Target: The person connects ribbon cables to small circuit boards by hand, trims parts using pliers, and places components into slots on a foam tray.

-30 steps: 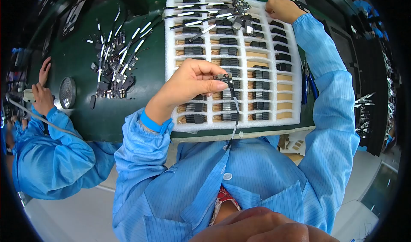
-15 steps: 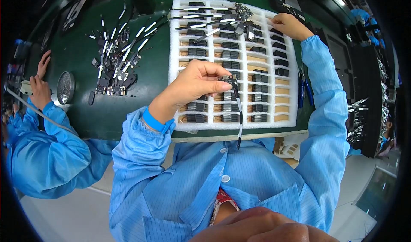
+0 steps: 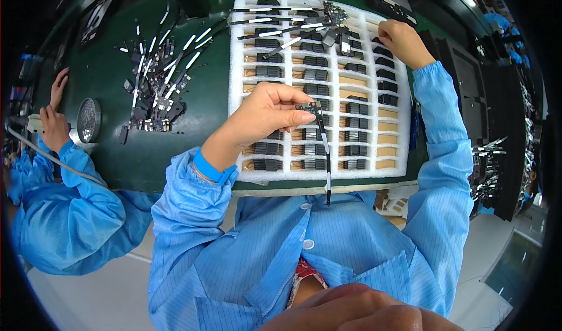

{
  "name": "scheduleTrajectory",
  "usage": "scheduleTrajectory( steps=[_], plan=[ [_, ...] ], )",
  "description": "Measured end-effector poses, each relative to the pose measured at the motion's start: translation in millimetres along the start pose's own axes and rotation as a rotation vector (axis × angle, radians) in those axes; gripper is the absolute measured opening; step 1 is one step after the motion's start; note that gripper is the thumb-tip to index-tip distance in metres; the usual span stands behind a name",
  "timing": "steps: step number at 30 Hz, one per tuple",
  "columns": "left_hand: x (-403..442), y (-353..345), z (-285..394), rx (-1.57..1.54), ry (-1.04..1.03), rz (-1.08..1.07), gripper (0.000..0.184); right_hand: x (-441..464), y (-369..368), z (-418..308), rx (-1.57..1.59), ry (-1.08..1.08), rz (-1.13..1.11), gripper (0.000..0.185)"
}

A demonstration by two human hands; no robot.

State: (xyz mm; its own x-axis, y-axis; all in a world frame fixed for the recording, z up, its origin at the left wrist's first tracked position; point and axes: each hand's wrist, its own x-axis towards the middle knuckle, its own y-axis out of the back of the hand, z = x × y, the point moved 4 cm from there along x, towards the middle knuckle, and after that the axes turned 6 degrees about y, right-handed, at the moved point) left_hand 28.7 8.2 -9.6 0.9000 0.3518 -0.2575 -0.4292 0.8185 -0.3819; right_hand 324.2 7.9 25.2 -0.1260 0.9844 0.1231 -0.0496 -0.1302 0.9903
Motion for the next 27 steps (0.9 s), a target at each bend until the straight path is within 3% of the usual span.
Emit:
scheduleTrajectory(
  steps=[15,18,21,27],
  plan=[
    [1,2,4,-0.020,-0.029,0.042,0.029,-1,-11,10,0.050,0.052,-0.217,0.016],
    [2,1,5,-0.023,-0.046,0.050,0.026,-4,-18,16,0.093,0.036,-0.190,0.018],
    [3,3,5,-0.041,-0.053,0.011,0.025,-6,-15,15,0.048,0.154,-0.125,0.017],
    [4,6,3,-0.069,-0.093,0.005,0.024,-3,-13,12,0.150,0.040,-0.201,0.014]
  ],
)
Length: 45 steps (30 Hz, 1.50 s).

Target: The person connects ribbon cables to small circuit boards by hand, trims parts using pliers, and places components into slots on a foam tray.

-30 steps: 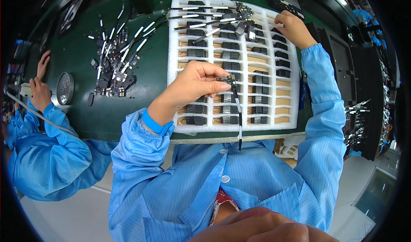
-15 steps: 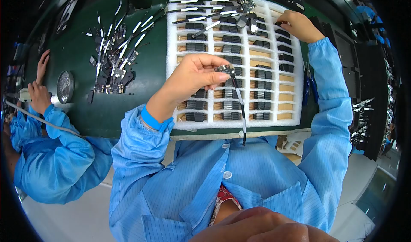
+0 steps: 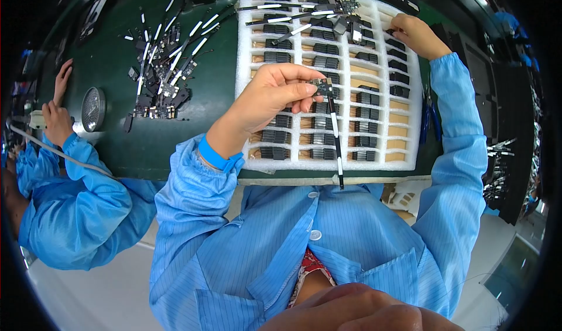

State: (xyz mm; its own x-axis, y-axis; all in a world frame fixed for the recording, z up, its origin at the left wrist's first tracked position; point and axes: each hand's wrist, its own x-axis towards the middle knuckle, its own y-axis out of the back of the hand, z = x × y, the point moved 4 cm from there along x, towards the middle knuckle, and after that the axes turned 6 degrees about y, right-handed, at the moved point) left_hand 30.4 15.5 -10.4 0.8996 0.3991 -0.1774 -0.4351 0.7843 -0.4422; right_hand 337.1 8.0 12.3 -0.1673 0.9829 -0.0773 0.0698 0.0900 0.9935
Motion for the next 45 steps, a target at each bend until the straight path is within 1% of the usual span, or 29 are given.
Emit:
scheduleTrajectory(
  steps=[3,6,10,13,16,17,23,29,32,35,38,40,41,42,44,45],
  plan=[
    [0,0,0,-0.013,-0.017,-0.005,0.023,2,2,-3,-0.064,-0.006,-0.018,0.013],
    [-1,-1,3,-0.055,0.014,0.019,0.022,-1,6,-7,-0.089,0.139,0.098,0.011],
    [0,1,1,0.000,0.018,0.057,0.018,-10,9,-13,-0.031,0.113,0.244,0.009],
    [-1,0,1,-0.009,0.005,0.051,0.014,-14,2,-13,-0.078,0.091,0.280,0.011],
    [-1,1,0,-0.016,0.033,0.061,0.014,-15,1,-17,-0.114,0.066,0.324,0.010],
    [-1,1,0,-0.012,0.032,0.055,0.014,-16,0,-17,-0.134,0.087,0.371,0.010],
    [-1,1,0,0.002,0.043,0.046,0.015,-20,-10,-12,-0.228,0.059,0.406,0.012],
    [0,1,-1,0.000,0.052,0.063,0.014,-15,-3,-21,-0.271,0.000,0.485,0.014],
    [-1,1,0,-0.001,0.051,0.064,0.014,-18,7,-28,-0.257,-0.036,0.560,0.014],
    [-2,1,2,-0.009,0.030,0.072,0.014,-22,17,-46,0.016,-0.029,0.698,0.014],
    [-2,-1,5,-0.015,-0.023,0.093,0.015,-26,25,-99,0.539,0.102,0.667,0.015],
    [-3,-1,10,-0.026,-0.065,0.116,0.017,-29,20,-133,0.902,0.103,0.542,0.018],
    [-4,0,11,-0.042,-0.078,0.116,0.016,-30,17,-145,1.029,0.102,0.491,0.017],
    [-4,1,11,-0.051,-0.075,0.126,0.016,-29,15,-154,1.147,0.122,0.437,0.015],
    [-4,1,11,-0.063,-0.074,0.143,0.016,-26,6,-163,1.366,0.083,0.352,0.013],
    [-5,2,10,-0.075,-0.067,0.150,0.015,-24,4,-166,1.409,0.066,0.311,0.012]
  ],
)
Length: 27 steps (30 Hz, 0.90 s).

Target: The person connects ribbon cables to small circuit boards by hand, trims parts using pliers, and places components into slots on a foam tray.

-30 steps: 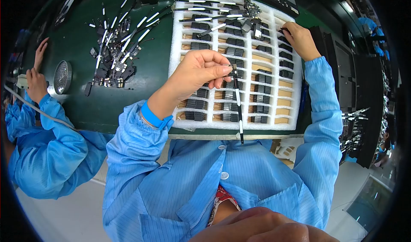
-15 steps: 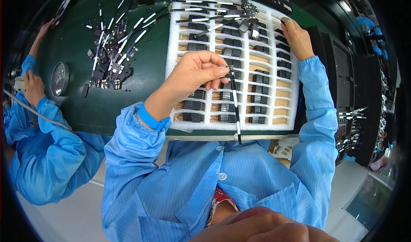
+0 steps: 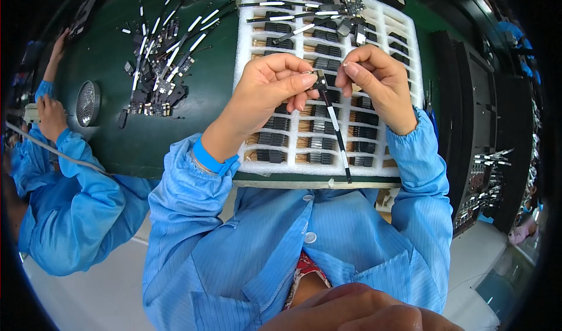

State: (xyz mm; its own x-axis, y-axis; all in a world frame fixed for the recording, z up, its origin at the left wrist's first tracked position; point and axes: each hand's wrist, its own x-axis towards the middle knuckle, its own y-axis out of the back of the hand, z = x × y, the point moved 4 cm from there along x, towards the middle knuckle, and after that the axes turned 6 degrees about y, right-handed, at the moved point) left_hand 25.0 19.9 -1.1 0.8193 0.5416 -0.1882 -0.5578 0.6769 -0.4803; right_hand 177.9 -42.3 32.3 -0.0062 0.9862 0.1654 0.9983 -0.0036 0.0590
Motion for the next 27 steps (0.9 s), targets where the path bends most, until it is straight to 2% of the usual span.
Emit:
scheduleTrajectory(
  steps=[7,10,16,19,25,27],
  plan=[
    [0.3,-0.8,-1.2,-0.030,0.011,0.007,0.016,-0.9,-4.7,3.8,0.073,-0.085,-0.031,0.012],
    [0.4,-0.2,-1.6,-0.030,0.015,0.006,0.016,-2.4,-5.1,4.3,0.003,-0.115,-0.029,0.013],
    [1.4,-0.3,-1.6,-0.029,0.033,0.010,0.015,-2.1,-5.4,0.4,-0.220,0.032,0.019,0.013],
    [1.6,0.3,-2.2,-0.025,0.032,0.015,0.015,-3.1,-5.3,-0.9,-0.249,-0.025,0.020,0.013],
    [1.6,-0.2,-2.5,-0.007,0.016,0.027,0.015,-3.1,-6.8,3.2,-0.318,0.082,-0.023,0.012],
    [1.4,0.6,-3.3,0.009,0.028,0.040,0.016,-3.3,-7.6,2.5,-0.326,0.053,-0.052,0.011]
  ],
)
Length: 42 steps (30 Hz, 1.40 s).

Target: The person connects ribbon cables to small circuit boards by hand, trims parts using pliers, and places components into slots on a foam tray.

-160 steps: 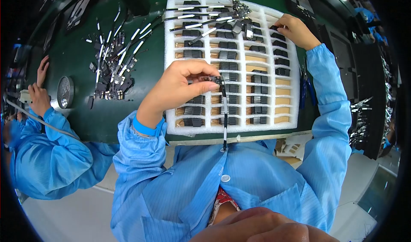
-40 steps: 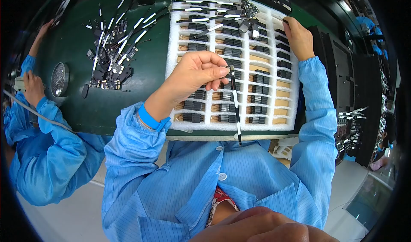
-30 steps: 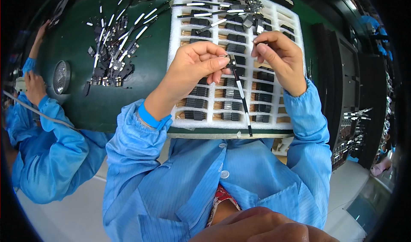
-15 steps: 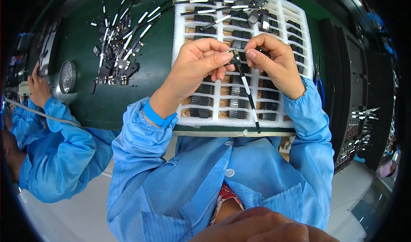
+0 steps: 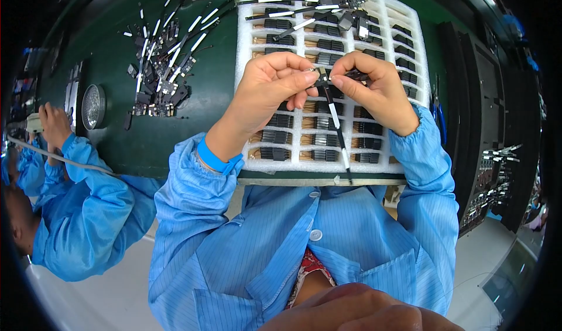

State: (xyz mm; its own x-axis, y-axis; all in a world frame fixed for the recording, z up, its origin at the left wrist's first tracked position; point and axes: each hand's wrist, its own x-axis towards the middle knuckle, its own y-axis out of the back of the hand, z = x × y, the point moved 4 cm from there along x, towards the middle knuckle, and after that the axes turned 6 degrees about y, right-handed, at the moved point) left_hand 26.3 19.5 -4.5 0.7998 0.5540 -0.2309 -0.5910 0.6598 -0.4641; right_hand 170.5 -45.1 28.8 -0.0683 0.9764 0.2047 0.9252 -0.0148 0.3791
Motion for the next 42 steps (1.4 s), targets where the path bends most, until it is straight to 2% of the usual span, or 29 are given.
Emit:
scheduleTrajectory(
  steps=[4,7,30,42],
  plan=[
    [-0.9,1.0,0.3,0.056,0.009,0.017,0.017,1.4,-0.6,-1.0,-0.068,0.001,-0.086,0.011],
    [-0.6,0.8,-0.3,0.074,0.000,0.018,0.018,2.1,-1.0,-2.6,-0.066,0.054,-0.075,0.012],
    [1.2,0.7,-2.3,0.088,0.003,-0.001,0.016,2.1,-0.7,-0.7,-0.135,0.054,-0.100,0.012],
    [-1.6,-2.5,-1.7,0.197,-0.017,0.065,0.014,2.4,-1.4,-4.0,-0.204,0.028,-0.114,0.013]
  ],
)
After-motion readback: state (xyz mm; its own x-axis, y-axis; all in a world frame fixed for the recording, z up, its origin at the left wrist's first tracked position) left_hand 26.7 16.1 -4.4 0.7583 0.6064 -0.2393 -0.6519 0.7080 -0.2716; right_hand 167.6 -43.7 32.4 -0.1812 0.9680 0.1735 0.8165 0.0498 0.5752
